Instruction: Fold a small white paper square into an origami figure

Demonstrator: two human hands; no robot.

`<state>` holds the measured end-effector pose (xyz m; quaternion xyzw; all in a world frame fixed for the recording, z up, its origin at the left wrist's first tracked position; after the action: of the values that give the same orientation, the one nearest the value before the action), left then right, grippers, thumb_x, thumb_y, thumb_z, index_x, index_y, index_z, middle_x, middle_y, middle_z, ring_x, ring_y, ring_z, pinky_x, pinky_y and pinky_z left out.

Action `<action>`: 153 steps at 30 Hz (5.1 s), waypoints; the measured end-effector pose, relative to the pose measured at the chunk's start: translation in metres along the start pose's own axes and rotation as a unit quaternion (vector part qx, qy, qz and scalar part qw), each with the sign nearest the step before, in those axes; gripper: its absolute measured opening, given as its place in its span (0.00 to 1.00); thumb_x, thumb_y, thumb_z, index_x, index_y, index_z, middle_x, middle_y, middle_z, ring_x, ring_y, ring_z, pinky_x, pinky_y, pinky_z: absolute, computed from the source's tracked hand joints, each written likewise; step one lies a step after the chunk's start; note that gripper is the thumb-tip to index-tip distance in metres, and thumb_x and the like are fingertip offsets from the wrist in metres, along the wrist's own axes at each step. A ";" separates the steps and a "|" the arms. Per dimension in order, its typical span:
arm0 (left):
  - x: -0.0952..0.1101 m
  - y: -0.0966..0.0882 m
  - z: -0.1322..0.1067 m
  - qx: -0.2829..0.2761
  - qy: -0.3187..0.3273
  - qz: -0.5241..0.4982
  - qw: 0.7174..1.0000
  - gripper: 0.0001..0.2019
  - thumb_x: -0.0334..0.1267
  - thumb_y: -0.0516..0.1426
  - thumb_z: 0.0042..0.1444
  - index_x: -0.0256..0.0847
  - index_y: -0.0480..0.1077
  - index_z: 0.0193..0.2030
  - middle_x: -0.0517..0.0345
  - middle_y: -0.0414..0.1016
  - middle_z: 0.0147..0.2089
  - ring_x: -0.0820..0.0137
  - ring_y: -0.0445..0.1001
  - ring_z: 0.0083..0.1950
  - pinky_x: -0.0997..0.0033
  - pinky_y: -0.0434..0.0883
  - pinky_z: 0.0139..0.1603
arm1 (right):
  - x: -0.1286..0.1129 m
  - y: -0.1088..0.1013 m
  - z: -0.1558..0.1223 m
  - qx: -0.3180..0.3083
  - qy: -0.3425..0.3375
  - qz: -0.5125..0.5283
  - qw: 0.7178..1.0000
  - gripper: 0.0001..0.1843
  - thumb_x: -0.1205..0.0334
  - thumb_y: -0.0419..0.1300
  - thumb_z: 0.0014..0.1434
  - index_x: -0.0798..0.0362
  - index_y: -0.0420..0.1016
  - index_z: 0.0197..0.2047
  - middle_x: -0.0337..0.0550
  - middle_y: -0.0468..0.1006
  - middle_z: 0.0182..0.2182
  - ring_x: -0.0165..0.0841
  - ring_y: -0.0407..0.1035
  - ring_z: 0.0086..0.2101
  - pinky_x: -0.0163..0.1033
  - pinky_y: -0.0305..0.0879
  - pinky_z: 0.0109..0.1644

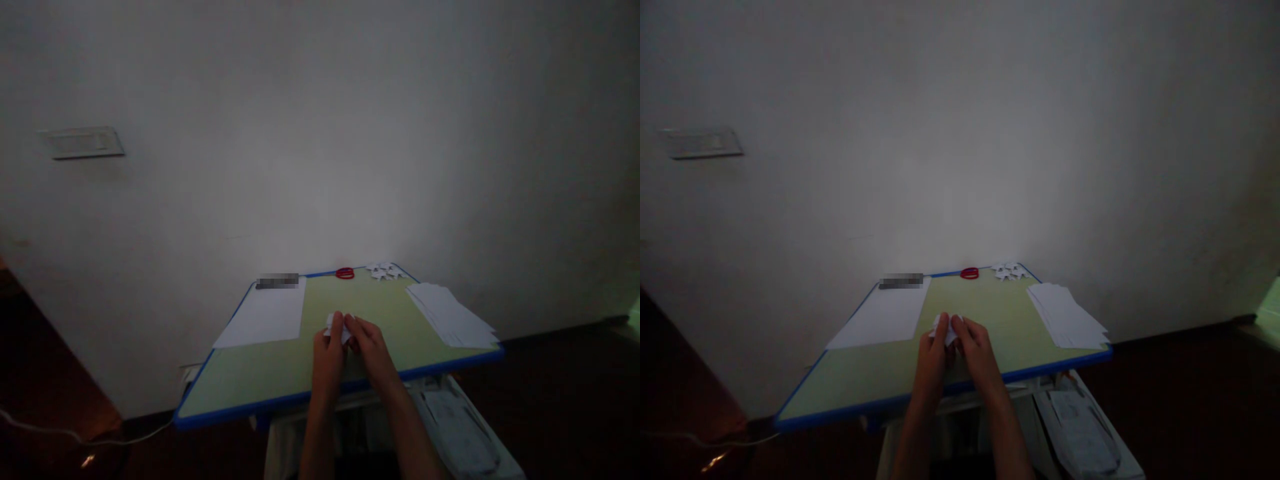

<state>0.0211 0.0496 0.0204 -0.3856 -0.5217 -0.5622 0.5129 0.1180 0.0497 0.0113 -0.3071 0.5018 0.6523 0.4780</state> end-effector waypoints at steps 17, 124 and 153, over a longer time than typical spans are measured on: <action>-0.008 -0.009 -0.001 0.049 -0.012 -0.026 0.998 0.30 0.67 0.63 0.46 0.36 0.72 0.30 0.59 0.68 0.27 0.70 0.69 0.29 0.73 0.66 0.26 | -0.008 0.006 0.001 -0.010 -0.017 -0.079 0.997 0.28 0.36 0.64 0.57 0.55 0.72 0.25 0.36 0.64 0.22 0.29 0.55 0.25 0.35 0.52 0.27; -0.004 -0.001 -0.001 -0.044 0.072 0.083 0.993 0.30 0.67 0.57 0.54 0.39 0.65 0.22 0.64 0.60 0.20 0.74 0.59 0.23 0.73 0.57 0.24 | -0.001 -0.005 0.004 0.077 -0.013 -0.062 0.995 0.30 0.34 0.63 0.56 0.54 0.69 0.25 0.36 0.63 0.22 0.30 0.56 0.26 0.35 0.53 0.28; 0.002 0.008 -0.001 -0.106 0.061 0.089 0.988 0.30 0.67 0.58 0.53 0.40 0.63 0.21 0.64 0.57 0.18 0.75 0.57 0.23 0.74 0.54 0.23 | -0.003 -0.007 0.003 0.105 -0.026 -0.033 0.994 0.30 0.32 0.63 0.55 0.53 0.69 0.25 0.36 0.66 0.22 0.31 0.59 0.25 0.35 0.57 0.29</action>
<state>0.0291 0.0486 0.0233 -0.4474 -0.3903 -0.5887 0.5486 0.1257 0.0519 0.0124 -0.2544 0.5442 0.5881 0.5416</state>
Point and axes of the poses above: each hand's wrist, its own z-axis towards the middle knuckle, its own y-axis out of the palm, x = y × z, the point moved 5 cm from there along z, towards the middle knuckle
